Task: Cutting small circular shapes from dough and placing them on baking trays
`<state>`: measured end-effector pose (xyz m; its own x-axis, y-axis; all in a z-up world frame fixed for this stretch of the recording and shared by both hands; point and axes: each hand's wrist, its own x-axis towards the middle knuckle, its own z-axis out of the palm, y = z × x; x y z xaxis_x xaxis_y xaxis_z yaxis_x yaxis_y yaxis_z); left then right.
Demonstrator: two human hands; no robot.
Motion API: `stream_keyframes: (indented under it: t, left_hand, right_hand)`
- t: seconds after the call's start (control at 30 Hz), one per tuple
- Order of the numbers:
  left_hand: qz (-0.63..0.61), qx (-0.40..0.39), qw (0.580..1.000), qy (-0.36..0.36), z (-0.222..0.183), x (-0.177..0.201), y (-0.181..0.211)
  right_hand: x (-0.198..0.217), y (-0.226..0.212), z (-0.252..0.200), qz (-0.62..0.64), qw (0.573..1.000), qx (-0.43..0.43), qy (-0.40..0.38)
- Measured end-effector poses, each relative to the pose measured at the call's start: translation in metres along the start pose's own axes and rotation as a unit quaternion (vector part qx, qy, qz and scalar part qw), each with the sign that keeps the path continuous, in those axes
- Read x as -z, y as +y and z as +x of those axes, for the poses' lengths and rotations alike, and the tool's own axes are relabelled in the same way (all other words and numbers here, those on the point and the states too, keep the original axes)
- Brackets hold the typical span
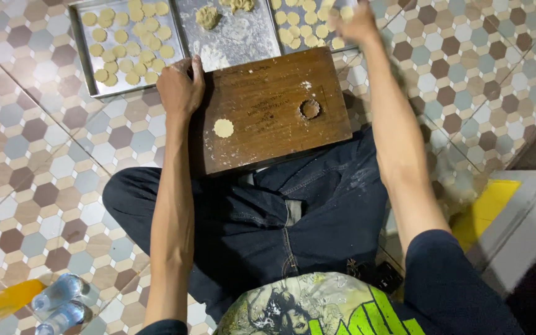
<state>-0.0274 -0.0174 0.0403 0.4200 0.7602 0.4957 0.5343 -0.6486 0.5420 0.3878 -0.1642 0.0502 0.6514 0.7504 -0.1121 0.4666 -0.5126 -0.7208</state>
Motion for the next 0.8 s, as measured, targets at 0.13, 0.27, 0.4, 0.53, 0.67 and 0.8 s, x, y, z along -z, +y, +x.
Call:
stream_keyframes:
  t: [0.13, 0.27, 0.4, 0.53, 0.67, 0.8]
  left_hand:
    - [0.012, -0.007, 1.000, 0.001, 0.001, -0.002, 0.000]
    - [0.011, -0.005, 1.000, -0.004, 0.004, -0.006, -0.001]
    - [0.014, -0.007, 1.000, -0.001, 0.002, -0.008, -0.006]
    - [0.015, 0.009, 0.999, -0.037, 0.004, -0.045, -0.041]
    - [0.009, -0.004, 0.999, -0.031, 0.004, -0.043, -0.039]
    - [0.017, -0.017, 1.000, -0.006, 0.003, -0.031, -0.029]
  right_hand:
    - [-0.016, 0.049, -0.005, -0.079, 0.995, -0.035, 0.058]
    - [-0.005, 0.046, -0.035, -0.011, 0.999, 0.008, 0.045]
    - [-0.012, -0.019, -0.091, -0.055, 0.958, 0.242, 0.146]
    - [-0.053, -0.104, -0.175, -0.067, 0.894, 0.429, 0.111]
    - [-0.114, -0.144, -0.228, -0.062, 0.927, 0.362, -0.077]
    - [-0.177, -0.125, -0.225, -0.159, 0.878, 0.445, -0.078]
